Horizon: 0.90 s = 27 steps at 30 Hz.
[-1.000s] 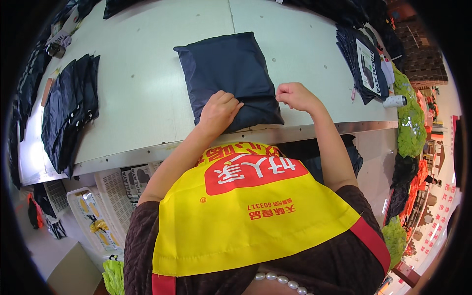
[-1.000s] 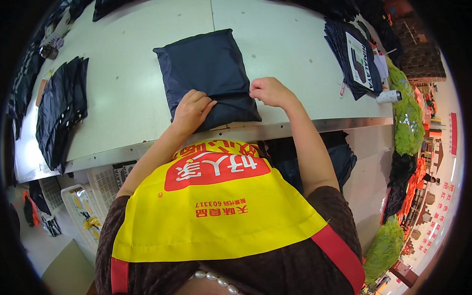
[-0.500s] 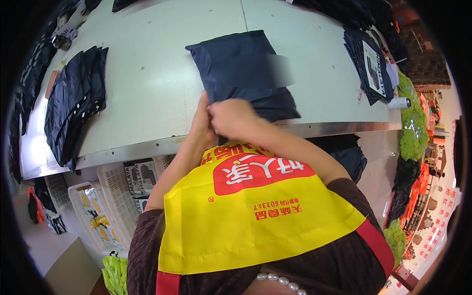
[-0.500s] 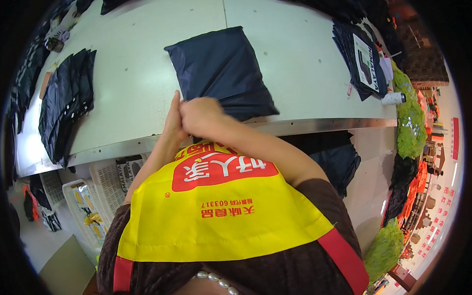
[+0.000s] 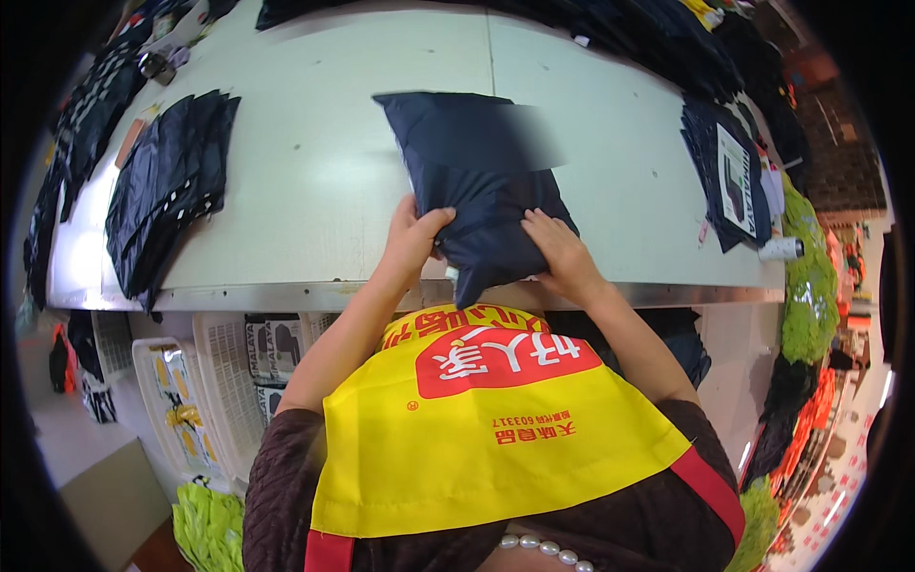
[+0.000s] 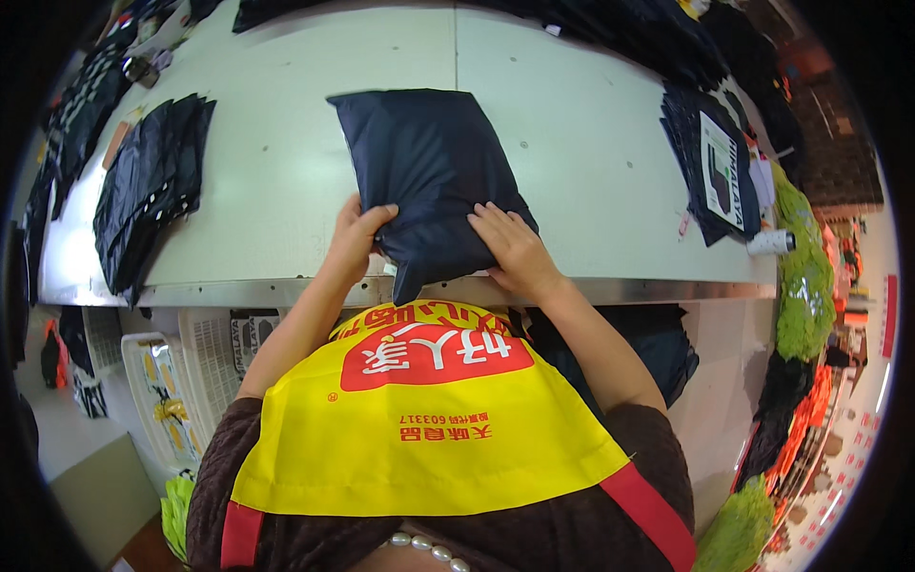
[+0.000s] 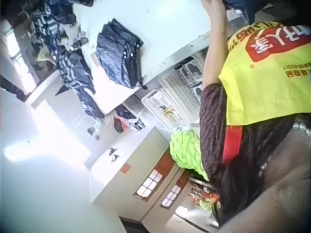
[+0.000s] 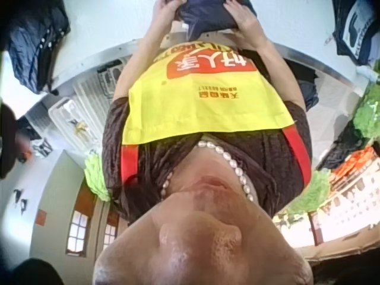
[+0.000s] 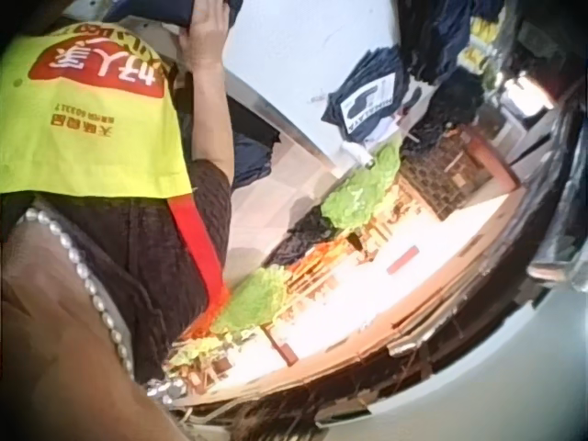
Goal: The person folds a dark jacket on a table, aligning the sleeves and smoothing the fabric. The person then places the folded jacket into a plastic bag and sets it aside.
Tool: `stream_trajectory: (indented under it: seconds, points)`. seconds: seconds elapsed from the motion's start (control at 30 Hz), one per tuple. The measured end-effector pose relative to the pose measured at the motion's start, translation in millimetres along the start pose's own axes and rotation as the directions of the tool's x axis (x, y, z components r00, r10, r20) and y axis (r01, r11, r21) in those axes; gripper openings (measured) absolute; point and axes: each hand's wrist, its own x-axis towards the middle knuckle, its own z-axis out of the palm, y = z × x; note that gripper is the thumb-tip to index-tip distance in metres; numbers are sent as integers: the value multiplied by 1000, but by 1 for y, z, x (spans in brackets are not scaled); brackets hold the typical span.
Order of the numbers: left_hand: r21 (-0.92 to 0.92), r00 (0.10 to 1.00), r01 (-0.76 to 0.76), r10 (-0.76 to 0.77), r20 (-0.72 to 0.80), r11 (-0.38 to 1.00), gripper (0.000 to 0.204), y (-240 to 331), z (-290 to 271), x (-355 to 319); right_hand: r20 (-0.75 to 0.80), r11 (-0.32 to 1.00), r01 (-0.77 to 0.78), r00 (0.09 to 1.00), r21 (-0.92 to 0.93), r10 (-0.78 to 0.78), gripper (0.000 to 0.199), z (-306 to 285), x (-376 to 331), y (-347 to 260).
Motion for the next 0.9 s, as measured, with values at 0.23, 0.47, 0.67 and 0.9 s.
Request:
stream_trajectory:
  seconds: [0.23,0.47,0.67,0.9]
  points:
    - [335,714,-694,666,214,637,46,88,47,-77,192,194,-253,939,948,286,50,-59,-1,6]
    - [922,749,-382,561,353,-70,68,-50,64,7,424,770,-559,805,308,415,53,2,13,83]
    - [995,736,-101,674,71,6,61,-39,61,-13,-405,1000,21,914,24,-10,74,-28,65,32]
    - [978,702,8,695,-154,209,67,-70,17,-39,121,985,83,987,152,-102,77,61,59,71]
